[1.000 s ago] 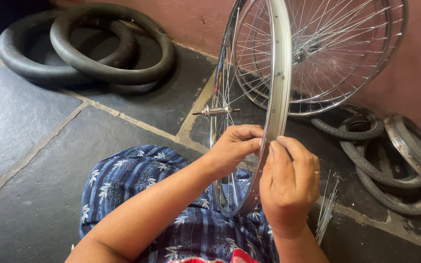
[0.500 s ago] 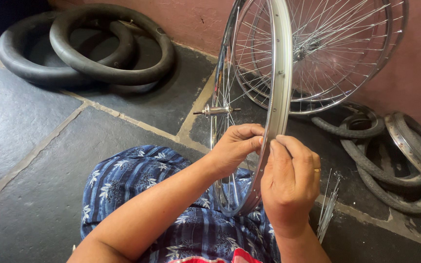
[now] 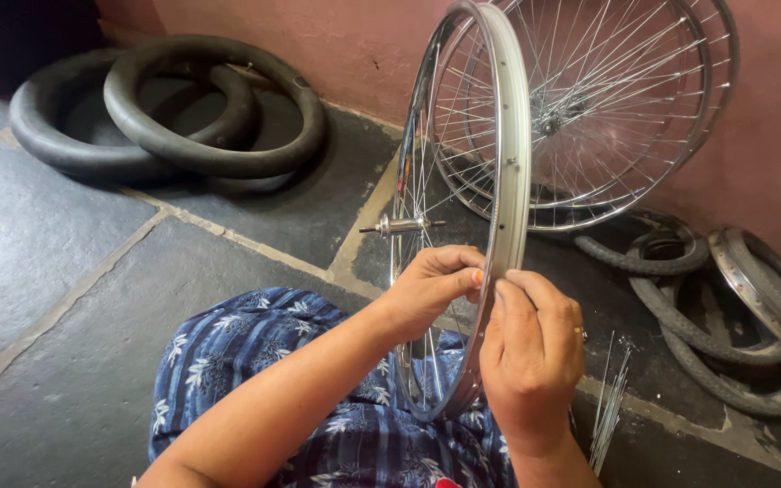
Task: The person sits on the floor and laces a bicycle wheel by inserting spokes through the rim and hub. They repeatedly pick up spokes, thread them through the rim holes, and adjust the wheel orientation to continue the process.
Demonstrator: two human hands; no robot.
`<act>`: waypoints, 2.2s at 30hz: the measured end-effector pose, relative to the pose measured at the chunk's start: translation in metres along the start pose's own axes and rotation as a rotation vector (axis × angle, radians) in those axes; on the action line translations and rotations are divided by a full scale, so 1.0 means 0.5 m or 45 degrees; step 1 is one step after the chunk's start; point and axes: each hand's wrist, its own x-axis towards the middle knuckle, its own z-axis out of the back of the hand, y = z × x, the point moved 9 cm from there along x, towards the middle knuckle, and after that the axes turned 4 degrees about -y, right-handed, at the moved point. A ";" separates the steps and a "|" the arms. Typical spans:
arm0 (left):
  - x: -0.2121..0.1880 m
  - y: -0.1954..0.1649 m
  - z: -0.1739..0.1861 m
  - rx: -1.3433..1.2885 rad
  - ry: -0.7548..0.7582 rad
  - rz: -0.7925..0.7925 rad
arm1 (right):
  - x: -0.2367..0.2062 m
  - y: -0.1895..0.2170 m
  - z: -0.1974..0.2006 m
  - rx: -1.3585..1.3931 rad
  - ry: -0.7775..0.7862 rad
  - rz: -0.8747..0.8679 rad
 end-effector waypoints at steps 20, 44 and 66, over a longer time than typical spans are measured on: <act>-0.007 0.015 -0.010 0.060 -0.025 0.072 | -0.031 -0.053 0.025 0.180 -0.028 -0.210; -0.005 0.004 -0.010 0.018 -0.027 0.051 | -0.005 -0.001 0.010 -0.008 -0.018 0.024; 0.004 0.010 0.013 -0.205 0.028 0.134 | -0.009 0.005 -0.001 0.023 0.036 0.094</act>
